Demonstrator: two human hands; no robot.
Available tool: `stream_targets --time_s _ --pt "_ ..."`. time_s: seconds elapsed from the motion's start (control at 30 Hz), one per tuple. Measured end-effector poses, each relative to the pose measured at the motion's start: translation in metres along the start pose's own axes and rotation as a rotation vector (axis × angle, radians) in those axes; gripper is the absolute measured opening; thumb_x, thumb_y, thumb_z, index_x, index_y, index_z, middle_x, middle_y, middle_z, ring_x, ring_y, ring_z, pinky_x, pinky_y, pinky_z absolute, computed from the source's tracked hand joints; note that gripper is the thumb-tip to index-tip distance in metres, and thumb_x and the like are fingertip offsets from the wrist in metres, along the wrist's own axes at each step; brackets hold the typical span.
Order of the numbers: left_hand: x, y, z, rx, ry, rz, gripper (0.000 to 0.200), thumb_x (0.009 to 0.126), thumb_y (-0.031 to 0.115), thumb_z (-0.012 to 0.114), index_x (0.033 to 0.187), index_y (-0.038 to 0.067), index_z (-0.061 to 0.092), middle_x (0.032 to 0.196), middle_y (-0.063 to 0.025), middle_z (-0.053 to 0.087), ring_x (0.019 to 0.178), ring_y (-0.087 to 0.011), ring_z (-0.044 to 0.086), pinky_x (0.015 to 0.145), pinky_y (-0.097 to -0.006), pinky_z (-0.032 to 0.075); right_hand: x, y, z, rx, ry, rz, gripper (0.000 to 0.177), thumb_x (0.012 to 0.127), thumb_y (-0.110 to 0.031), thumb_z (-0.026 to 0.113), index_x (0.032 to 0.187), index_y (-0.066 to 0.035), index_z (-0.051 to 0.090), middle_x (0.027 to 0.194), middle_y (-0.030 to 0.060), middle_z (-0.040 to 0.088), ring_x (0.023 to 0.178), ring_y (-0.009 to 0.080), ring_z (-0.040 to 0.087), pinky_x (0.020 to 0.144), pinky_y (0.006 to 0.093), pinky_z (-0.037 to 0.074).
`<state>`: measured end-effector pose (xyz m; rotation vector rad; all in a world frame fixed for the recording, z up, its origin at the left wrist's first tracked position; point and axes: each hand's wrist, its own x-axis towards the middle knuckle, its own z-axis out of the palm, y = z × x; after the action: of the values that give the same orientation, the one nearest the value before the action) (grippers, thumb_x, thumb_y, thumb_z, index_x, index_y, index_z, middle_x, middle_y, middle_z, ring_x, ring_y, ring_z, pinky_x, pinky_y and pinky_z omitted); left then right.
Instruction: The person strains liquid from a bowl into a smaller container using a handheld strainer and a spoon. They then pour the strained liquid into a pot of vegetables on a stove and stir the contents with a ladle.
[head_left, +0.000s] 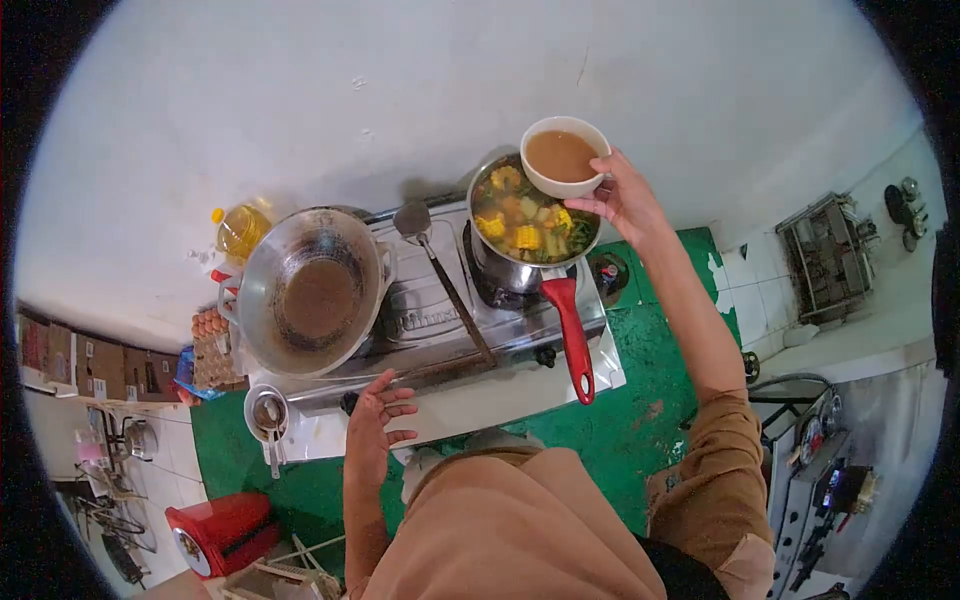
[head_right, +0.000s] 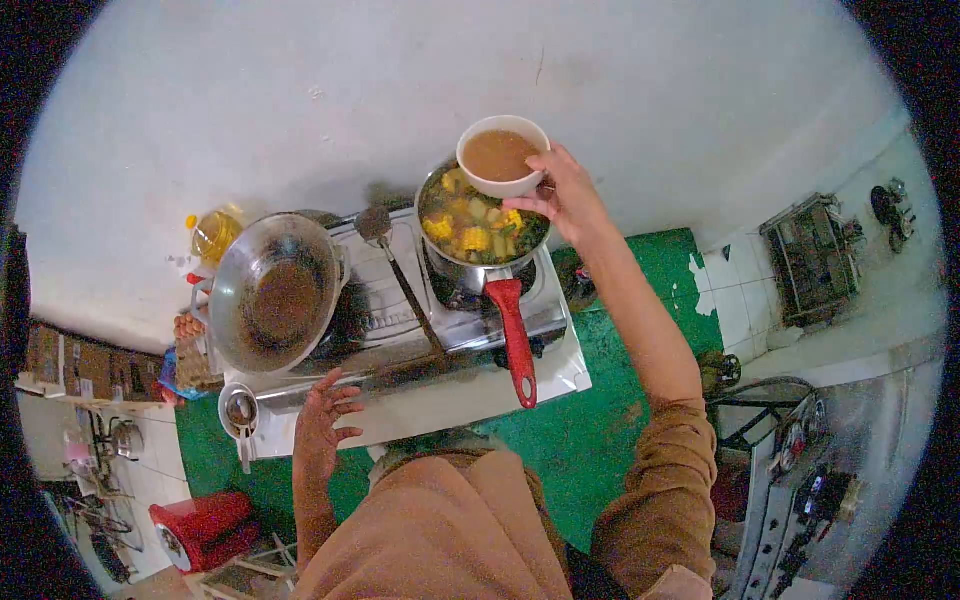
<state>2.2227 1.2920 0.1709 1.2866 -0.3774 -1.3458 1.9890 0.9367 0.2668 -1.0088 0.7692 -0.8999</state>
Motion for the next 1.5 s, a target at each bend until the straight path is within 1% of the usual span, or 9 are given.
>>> stream_targets --time_s 0.37,0.73,0.8,0.87,1.03,1.1,1.2,1.27,1.5 --pt "0.002 0.001 0.0 -0.028 0.036 0.011 0.059 0.09 0.051 0.046 0.132 0.011 0.043 0.112 -0.0075 0.057 0.096 -0.0166 0.056 0.067 -0.0311 0.051 0.017 0.001 -0.001 -0.059 -0.004 0.002 0.05 0.083 -0.013 0.058 0.129 -0.006 0.04 0.119 0.0121 0.049 0.102 0.0273 0.056 0.074 0.0439 0.059" --pt "0.0 0.0 -0.008 -0.031 0.032 0.02 0.062 0.09 0.054 0.044 0.133 0.01 0.042 0.114 -0.0083 0.056 0.096 -0.0168 0.056 0.067 -0.0308 0.051 0.025 0.002 0.001 -0.099 0.0 -0.002 0.051 0.082 -0.013 0.06 0.129 -0.004 0.04 0.12 0.0121 0.048 0.106 0.0258 0.054 0.073 0.0431 0.06" --pt "0.0 -0.001 -0.009 0.013 0.034 0.04 0.066 0.089 0.059 0.043 0.134 0.012 0.04 0.113 -0.008 0.056 0.094 -0.0176 0.057 0.065 -0.0309 0.052 0.024 0.001 0.003 -0.101 -0.001 0.002 0.052 0.082 -0.013 0.06 0.129 -0.004 0.04 0.121 0.0125 0.048 0.106 0.0264 0.054 0.073 0.0433 0.06" --pt "-0.001 -0.001 -0.011 0.006 0.028 0.04 0.066 0.088 0.059 0.043 0.134 0.012 0.04 0.113 -0.0079 0.056 0.094 -0.0176 0.057 0.065 -0.031 0.052 0.021 -0.001 0.007 -0.128 0.008 -0.006 0.045 0.082 -0.015 0.059 0.123 -0.006 0.043 0.117 0.0127 0.047 0.107 0.0261 0.053 0.077 0.0428 0.059" --pt "-0.003 -0.001 -0.012 -0.007 0.029 0.043 0.066 0.088 0.059 0.044 0.135 0.012 0.04 0.113 -0.0078 0.057 0.094 -0.0176 0.057 0.064 -0.031 0.052 0.025 0.001 0.004 -0.139 -0.004 0.01 0.043 0.082 -0.015 0.059 0.121 -0.005 0.044 0.115 0.0121 0.048 0.105 0.0258 0.053 0.075 0.0421 0.059" --pt "-0.005 0.001 -0.011 -0.046 0.027 0.039 0.06 0.091 0.052 0.045 0.133 0.01 0.041 0.113 -0.008 0.057 0.096 -0.0163 0.056 0.066 -0.0282 0.052 0.027 0.001 0.005 -0.143 -0.004 0.018 0.042 0.082 -0.015 0.059 0.121 -0.005 0.044 0.114 0.0118 0.048 0.104 0.0259 0.054 0.075 0.0417 0.06" --pt "-0.005 -0.001 -0.013 -0.048 0.011 0.057 0.06 0.091 0.052 0.045 0.133 0.01 0.041 0.113 -0.0079 0.057 0.096 -0.0161 0.057 0.066 -0.0278 0.052 0.03 0.003 0.004 -0.166 0.019 0.011 0.042 0.082 -0.015 0.059 0.12 -0.005 0.044 0.113 0.0117 0.049 0.102 0.0259 0.055 0.074 0.0412 0.06" --pt "-0.004 -0.003 -0.015 -0.022 0.023 0.054 0.062 0.09 0.055 0.044 0.134 0.01 0.04 0.113 -0.0082 0.057 0.095 -0.0167 0.058 0.065 -0.0293 0.053 0.034 0.003 0.001 -0.152 0.013 0.019 0.05 0.082 -0.011 0.059 0.129 -0.006 0.041 0.119 0.0109 0.049 0.104 0.0266 0.055 0.072 0.0439 0.06" --pt "-0.006 -0.005 -0.016 -0.004 0.045 0.045 0.067 0.088 0.058 0.045 0.135 0.011 0.04 0.114 -0.0089 0.057 0.095 -0.0182 0.058 0.064 -0.0309 0.053 0.036 0.001 0.001 -0.153 0.045 0.04 0.049 0.082 -0.012 0.06 0.127 -0.005 0.042 0.119 0.0103 0.049 0.108 0.0259 0.053 0.072 0.045 0.06"
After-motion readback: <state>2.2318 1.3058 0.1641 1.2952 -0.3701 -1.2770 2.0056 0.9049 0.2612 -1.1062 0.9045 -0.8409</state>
